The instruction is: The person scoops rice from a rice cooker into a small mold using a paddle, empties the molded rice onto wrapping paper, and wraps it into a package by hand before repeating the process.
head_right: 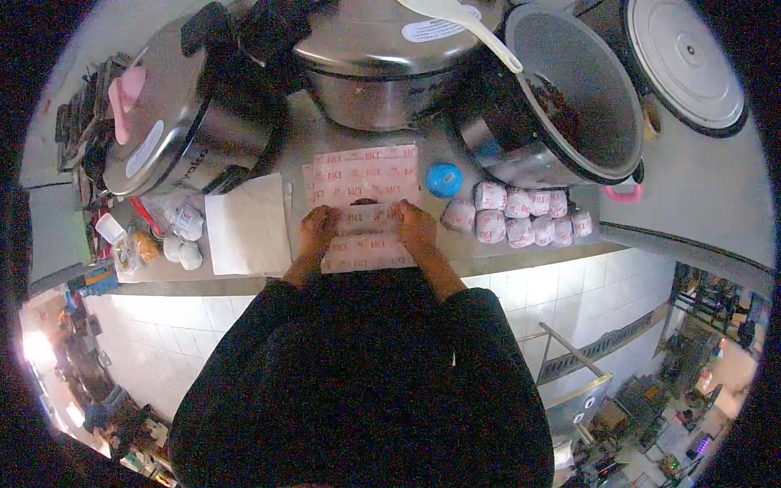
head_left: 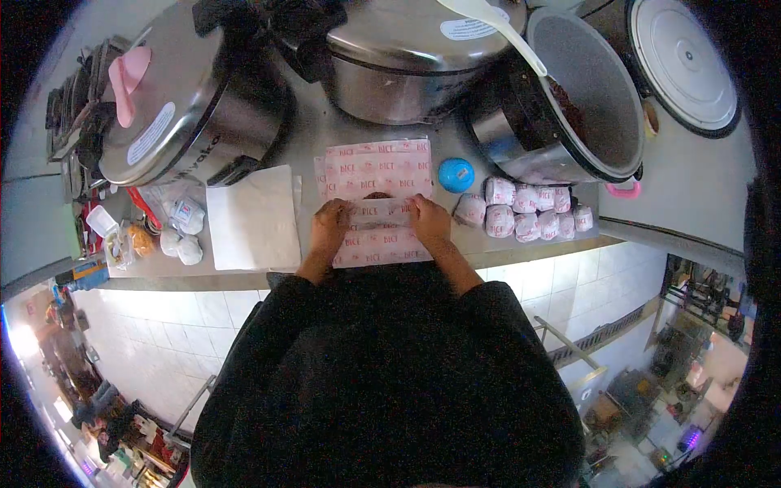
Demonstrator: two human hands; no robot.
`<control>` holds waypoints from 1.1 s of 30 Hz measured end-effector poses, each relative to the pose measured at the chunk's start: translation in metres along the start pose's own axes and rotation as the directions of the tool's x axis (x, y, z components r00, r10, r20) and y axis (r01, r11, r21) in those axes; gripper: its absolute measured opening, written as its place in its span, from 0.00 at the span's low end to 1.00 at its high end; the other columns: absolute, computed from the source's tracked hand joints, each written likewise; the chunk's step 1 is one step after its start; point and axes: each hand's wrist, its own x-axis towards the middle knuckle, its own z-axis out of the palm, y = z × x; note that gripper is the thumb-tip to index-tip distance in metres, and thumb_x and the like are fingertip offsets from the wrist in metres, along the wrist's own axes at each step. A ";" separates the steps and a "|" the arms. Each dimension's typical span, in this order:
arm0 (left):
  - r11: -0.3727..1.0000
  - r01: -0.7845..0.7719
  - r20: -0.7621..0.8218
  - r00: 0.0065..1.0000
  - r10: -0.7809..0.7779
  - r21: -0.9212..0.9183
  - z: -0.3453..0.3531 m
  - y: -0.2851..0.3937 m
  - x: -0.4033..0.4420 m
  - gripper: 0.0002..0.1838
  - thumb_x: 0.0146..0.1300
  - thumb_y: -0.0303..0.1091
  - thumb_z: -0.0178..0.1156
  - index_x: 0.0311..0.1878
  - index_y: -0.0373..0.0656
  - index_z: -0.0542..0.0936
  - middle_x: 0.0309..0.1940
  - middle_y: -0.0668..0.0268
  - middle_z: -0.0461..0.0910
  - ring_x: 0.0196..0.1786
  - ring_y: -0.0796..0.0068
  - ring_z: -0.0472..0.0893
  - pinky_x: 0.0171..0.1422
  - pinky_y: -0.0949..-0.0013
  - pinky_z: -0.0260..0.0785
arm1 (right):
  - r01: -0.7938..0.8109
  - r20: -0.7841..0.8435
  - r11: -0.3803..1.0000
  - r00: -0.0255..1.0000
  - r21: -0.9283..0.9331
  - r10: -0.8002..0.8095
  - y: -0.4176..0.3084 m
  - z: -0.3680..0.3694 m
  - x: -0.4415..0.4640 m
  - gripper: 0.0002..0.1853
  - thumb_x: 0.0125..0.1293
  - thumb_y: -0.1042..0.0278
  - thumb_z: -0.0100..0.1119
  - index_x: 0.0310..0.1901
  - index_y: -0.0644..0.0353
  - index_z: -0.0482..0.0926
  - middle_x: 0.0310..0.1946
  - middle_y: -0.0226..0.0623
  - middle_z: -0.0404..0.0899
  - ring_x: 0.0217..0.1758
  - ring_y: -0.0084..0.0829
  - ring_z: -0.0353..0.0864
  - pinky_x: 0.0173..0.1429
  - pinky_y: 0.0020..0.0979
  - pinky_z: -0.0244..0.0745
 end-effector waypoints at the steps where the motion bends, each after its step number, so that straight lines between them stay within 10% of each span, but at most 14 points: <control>1: 0.992 -0.088 0.016 0.996 0.086 0.088 0.002 -0.001 0.004 0.09 0.66 0.32 0.65 0.48 0.45 0.80 0.37 0.55 0.83 0.41 0.48 0.84 0.44 0.51 0.77 | 0.008 -0.023 1.000 1.000 -0.002 -0.008 -0.001 0.003 -0.001 0.11 0.74 0.57 0.57 0.43 0.55 0.81 0.35 0.47 0.85 0.37 0.52 0.85 0.41 0.48 0.79; 5: 0.861 -0.271 -0.094 0.935 0.341 0.430 -0.001 0.026 0.009 0.10 0.64 0.33 0.66 0.48 0.48 0.81 0.47 0.61 0.80 0.51 0.52 0.82 0.48 0.51 0.76 | 0.061 -0.117 0.998 0.991 -0.020 -0.063 -0.001 0.012 -0.007 0.08 0.72 0.60 0.58 0.44 0.54 0.81 0.42 0.41 0.81 0.40 0.49 0.85 0.41 0.48 0.79; 9: 0.888 -0.260 -0.073 0.948 0.309 0.380 -0.006 0.035 0.010 0.14 0.66 0.35 0.64 0.54 0.51 0.78 0.51 0.63 0.78 0.56 0.52 0.79 0.53 0.51 0.77 | 0.090 -0.113 0.996 0.990 0.009 -0.089 -0.007 0.005 -0.009 0.08 0.66 0.63 0.61 0.45 0.52 0.82 0.49 0.38 0.78 0.43 0.50 0.84 0.45 0.50 0.81; 14: 0.914 -0.164 0.329 0.944 0.036 0.371 -0.008 0.036 -0.004 0.23 0.70 0.39 0.59 0.67 0.54 0.71 0.56 0.60 0.75 0.65 0.49 0.73 0.59 0.46 0.76 | 0.363 -0.113 0.924 0.920 -0.118 -0.375 0.007 0.008 -0.006 0.10 0.59 0.70 0.62 0.43 0.52 0.84 0.50 0.35 0.76 0.58 0.44 0.74 0.60 0.46 0.70; 21: 0.828 -0.375 0.439 0.881 0.178 0.417 0.000 0.079 -0.035 0.46 0.60 0.62 0.67 0.80 0.79 0.57 0.61 0.43 0.69 0.66 0.37 0.70 0.64 0.46 0.74 | 0.485 -0.091 0.852 0.856 -0.199 -0.509 0.014 0.002 -0.012 0.15 0.58 0.70 0.62 0.47 0.48 0.88 0.53 0.32 0.76 0.60 0.43 0.73 0.62 0.48 0.68; 30: 0.638 -0.321 0.548 0.814 -0.191 0.700 0.052 0.078 -0.022 0.58 0.47 0.69 0.74 0.80 0.87 0.52 0.67 0.35 0.64 0.66 0.29 0.68 0.66 0.31 0.64 | 0.452 0.264 0.892 0.859 0.007 -0.438 0.026 -0.009 0.055 0.13 0.56 0.74 0.63 0.44 0.55 0.87 0.48 0.39 0.82 0.62 0.44 0.73 0.64 0.48 0.70; 33: 0.613 -0.298 0.496 0.850 -0.180 0.732 0.049 0.088 -0.025 0.57 0.46 0.67 0.76 0.79 0.88 0.54 0.67 0.36 0.63 0.66 0.27 0.68 0.67 0.31 0.64 | 0.468 -0.096 0.883 0.878 -0.024 -0.468 0.004 -0.010 0.076 0.18 0.57 0.71 0.66 0.51 0.54 0.85 0.53 0.39 0.81 0.64 0.45 0.73 0.64 0.46 0.71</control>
